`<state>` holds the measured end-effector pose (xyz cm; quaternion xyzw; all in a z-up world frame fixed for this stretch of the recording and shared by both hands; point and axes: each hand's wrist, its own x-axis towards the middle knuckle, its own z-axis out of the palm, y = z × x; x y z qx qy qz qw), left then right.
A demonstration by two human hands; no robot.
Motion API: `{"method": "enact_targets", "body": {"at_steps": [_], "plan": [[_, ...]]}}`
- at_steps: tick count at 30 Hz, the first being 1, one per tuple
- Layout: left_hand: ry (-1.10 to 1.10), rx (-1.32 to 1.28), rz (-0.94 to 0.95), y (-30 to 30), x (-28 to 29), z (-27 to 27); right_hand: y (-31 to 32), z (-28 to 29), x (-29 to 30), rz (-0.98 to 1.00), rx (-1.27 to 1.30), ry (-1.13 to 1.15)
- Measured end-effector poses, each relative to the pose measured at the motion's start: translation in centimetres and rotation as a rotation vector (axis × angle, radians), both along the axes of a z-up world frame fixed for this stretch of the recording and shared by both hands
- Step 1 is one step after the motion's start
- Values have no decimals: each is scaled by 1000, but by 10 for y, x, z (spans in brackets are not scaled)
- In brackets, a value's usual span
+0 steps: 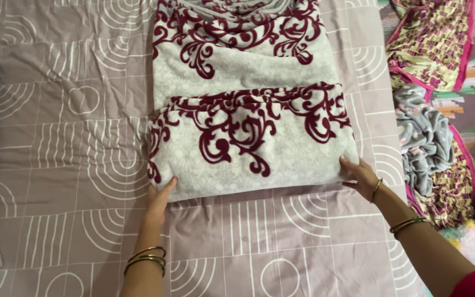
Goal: The person folds a patterned blanket on a bed, then picks up and folds a striped pillowcase. The items are handled one at a time and placed on the bed after folding.
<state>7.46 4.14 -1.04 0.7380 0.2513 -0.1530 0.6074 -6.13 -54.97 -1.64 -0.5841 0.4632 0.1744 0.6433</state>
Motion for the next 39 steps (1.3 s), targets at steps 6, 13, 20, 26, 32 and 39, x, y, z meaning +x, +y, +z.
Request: {"method": "enact_targets", "body": {"at_steps": [6,13,20,26,32,39], "plan": [[127,-231,74,-12,14,65,-10,27,24,-40,32,-46],[472,-78,-88,23,-9,155,-32,67,-50,9,219,51],[761,-93,-143,51,-86,214,-17,122,-129,77,346,510],[660,-228,-236,48,52,209,-96,115,-5,-35,364,190],[692,-115,-206,40,31,183,-83,85,-33,-94,286,308],[717,-89,-109,40,-38,182,-24,121,-68,-128,226,292]]}}
